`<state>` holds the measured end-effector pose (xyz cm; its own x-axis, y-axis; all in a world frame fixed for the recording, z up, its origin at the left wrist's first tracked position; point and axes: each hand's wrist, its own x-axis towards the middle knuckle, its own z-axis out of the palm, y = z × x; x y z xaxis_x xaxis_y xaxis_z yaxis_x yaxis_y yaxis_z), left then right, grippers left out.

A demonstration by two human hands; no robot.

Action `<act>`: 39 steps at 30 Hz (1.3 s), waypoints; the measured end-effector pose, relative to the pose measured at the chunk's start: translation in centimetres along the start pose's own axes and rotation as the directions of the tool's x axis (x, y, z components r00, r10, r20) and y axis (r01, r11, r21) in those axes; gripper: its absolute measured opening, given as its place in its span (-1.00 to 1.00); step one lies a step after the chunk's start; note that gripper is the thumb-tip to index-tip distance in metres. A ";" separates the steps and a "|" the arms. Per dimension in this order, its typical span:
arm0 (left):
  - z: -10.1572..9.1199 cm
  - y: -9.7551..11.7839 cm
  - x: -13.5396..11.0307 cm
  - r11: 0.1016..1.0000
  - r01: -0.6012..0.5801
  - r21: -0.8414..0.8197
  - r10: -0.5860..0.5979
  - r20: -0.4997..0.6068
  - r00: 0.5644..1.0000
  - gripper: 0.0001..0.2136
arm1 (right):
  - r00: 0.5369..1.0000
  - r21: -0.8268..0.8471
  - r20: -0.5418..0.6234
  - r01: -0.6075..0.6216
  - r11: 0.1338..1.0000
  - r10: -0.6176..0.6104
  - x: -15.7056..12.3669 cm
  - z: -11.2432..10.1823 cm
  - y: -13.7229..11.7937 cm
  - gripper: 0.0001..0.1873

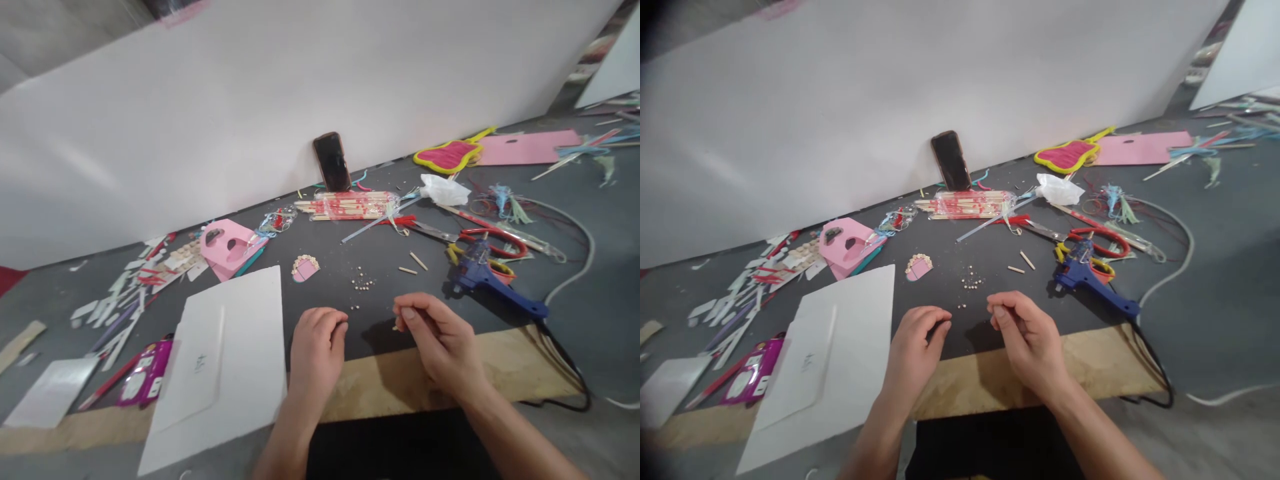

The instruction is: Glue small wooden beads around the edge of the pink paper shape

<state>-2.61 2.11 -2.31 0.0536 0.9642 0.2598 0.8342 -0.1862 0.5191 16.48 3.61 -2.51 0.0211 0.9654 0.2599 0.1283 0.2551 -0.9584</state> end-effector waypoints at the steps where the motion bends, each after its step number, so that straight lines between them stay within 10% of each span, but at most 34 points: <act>1: 0.1 0.4 0.0 1.000 -0.010 -0.016 0.010 -0.001 1.000 -0.88 | 0.998 0.084 -0.027 -0.046 0.995 0.048 0.1 -0.1 0.0 -0.89; 9: 2.0 4.0 0.8 0.991 -0.127 -0.036 0.129 0.085 0.988 -0.85 | 0.921 0.555 -0.010 -0.320 0.768 0.390 0.7 -1.6 0.3 -0.84; 17: 3.2 6.9 2.4 0.985 -0.172 -0.005 0.168 0.253 0.953 -0.60 | 0.886 0.724 0.108 -0.381 0.575 0.451 1.3 -3.2 -0.6 -0.82; 30: 3.4 8.4 3.4 0.984 -0.163 -0.078 0.179 0.300 0.937 -0.88 | 0.849 0.823 0.298 -0.460 0.333 0.436 1.9 -3.6 -1.3 -0.85; 35: 2.2 7.5 3.0 0.987 -0.145 -0.063 0.156 0.233 0.960 -0.89 | 0.859 0.774 0.247 -0.453 0.442 0.448 2.3 -3.9 -2.0 -0.87; 39: 0.5 5.2 2.6 0.997 -0.075 0.005 0.074 0.137 0.988 -0.91 | 0.917 0.568 0.122 -0.379 0.731 0.380 1.1 -6.7 -2.0 -0.96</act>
<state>2.11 3.70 0.67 0.1894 0.9645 0.1838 0.8305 -0.2572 0.4941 22.88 3.80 0.46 -0.0529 0.9887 -0.1405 -0.4770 -0.1486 -0.8662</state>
